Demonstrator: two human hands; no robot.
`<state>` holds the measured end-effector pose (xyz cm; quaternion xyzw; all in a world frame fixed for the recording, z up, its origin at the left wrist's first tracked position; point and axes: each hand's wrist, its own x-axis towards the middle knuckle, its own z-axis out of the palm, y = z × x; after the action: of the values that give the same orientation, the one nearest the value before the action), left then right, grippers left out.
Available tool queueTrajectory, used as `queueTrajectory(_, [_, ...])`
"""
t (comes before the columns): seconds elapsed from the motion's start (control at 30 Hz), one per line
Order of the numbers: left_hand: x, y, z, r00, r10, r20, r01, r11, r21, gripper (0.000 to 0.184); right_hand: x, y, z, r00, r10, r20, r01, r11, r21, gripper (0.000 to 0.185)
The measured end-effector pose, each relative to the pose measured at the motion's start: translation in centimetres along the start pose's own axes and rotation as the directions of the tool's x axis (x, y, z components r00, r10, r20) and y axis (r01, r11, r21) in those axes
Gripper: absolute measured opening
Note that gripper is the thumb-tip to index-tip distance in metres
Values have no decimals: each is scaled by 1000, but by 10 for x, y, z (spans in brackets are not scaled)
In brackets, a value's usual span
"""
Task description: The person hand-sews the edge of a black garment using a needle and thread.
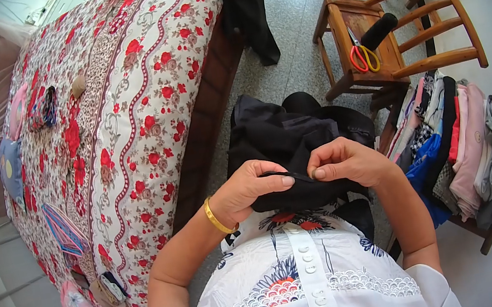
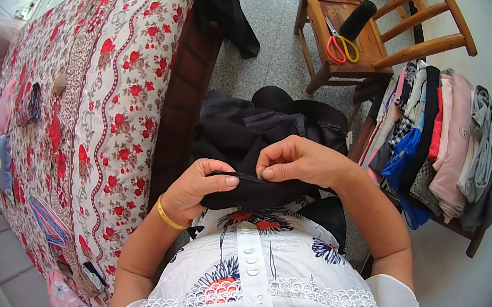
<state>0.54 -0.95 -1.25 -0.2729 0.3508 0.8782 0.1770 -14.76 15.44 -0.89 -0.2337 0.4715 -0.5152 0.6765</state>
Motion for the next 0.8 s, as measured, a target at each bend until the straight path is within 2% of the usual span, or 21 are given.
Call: queueTrajectory(0.8, [-1, -1, -1, 999, 20, 31, -18, 998, -54, 11, 8, 3, 2, 998, -45, 42, 48, 997, -52, 15])
